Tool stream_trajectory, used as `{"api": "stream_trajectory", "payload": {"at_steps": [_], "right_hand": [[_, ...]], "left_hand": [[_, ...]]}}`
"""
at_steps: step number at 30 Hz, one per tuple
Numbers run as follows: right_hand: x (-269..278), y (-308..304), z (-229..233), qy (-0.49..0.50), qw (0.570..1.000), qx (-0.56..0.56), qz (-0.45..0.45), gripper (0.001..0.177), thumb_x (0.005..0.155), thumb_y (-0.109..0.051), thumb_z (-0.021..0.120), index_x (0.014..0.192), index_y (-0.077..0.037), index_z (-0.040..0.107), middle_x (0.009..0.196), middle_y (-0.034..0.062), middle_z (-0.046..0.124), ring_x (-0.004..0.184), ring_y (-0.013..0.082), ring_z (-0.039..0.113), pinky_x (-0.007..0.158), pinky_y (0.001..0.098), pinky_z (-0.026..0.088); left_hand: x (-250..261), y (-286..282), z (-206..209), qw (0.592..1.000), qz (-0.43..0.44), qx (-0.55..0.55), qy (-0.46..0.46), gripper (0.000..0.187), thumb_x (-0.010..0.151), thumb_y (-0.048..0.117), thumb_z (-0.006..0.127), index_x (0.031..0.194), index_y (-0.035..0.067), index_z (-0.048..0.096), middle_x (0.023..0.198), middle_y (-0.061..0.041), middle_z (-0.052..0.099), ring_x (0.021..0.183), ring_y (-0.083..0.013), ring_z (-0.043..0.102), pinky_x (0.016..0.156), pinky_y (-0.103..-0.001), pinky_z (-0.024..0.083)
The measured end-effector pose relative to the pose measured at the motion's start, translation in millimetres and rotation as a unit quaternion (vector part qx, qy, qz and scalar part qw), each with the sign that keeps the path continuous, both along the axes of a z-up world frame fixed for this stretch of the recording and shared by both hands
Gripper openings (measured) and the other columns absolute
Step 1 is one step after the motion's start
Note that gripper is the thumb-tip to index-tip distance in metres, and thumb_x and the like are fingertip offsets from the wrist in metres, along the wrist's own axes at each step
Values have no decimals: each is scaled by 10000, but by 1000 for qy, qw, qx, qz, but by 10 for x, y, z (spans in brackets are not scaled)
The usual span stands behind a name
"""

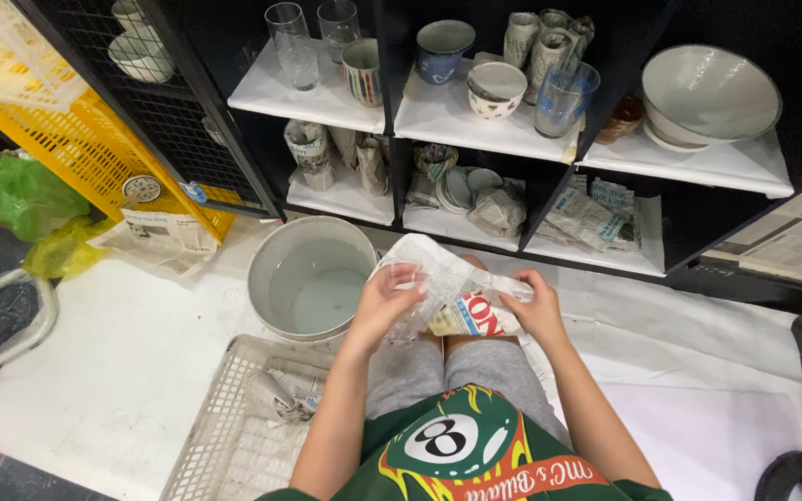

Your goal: The person washes a glass and a bowl in a bucket of water, then dries them with a cloth and wraps them in newspaper. The person repeats this process with a mug, washing and drying each item individually before wrapping it.

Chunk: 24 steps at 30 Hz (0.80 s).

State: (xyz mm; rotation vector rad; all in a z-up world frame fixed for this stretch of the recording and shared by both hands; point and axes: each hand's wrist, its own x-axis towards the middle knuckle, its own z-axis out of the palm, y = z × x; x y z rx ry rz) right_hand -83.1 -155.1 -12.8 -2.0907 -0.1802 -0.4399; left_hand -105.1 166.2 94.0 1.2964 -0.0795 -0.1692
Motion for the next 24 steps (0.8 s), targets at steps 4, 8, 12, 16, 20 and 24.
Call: {"api": "stream_trajectory", "payload": {"at_steps": [4,8,12,16,20,24], "right_hand": [[144,28,355,123,987,-2,105,615,695,-159,893,1238,-72,618,1037,121,655,944,222,661,823,344,537],[261,30,705,132,973,-58,183,854,584,-134,911,1357,-123,548,1059,104,621,962,248,637,836,343,529],[252,78,939,21,972,-151,181,870,551,-98,849,1369,-115,550,1294,120,550,1145,298,558,985,406,470],[103,195,1099,-59,951,-212,216,733,523,-101,862,1222,-117,643,1355,133,542,1252,352,479,1057,481,383],[-201,315,1214,48,939,-226,255,541,631,-155,879,1147,-148,715,1188,33,622,1150,285,541,1039,437,425],[-403,361,1306,-35,930,-300,210,460,648,-34,785,1091,-145,731,1262,56,626,1124,301,538,986,435,460]], "left_hand": [[230,-176,-47,991,20,31,126,411,824,286,799,1134,69,639,883,-15,713,858,-119,702,615,-244,466],[518,-275,-406,990,36,70,119,389,847,307,825,1066,25,670,870,-34,695,777,-132,646,620,-278,481],[536,-305,-824,994,6,69,83,333,906,294,763,1063,12,683,871,14,704,756,-84,629,656,-273,517],[345,-310,-1025,998,28,50,31,369,862,202,754,1146,40,583,882,27,629,756,-71,583,629,-256,492],[247,-302,-1060,992,59,67,85,448,873,215,788,1170,-6,536,858,-32,615,679,-88,557,545,-248,452],[293,-274,-1004,995,79,43,51,520,856,247,786,1187,4,468,970,-22,674,736,-61,628,569,-236,494]]}}
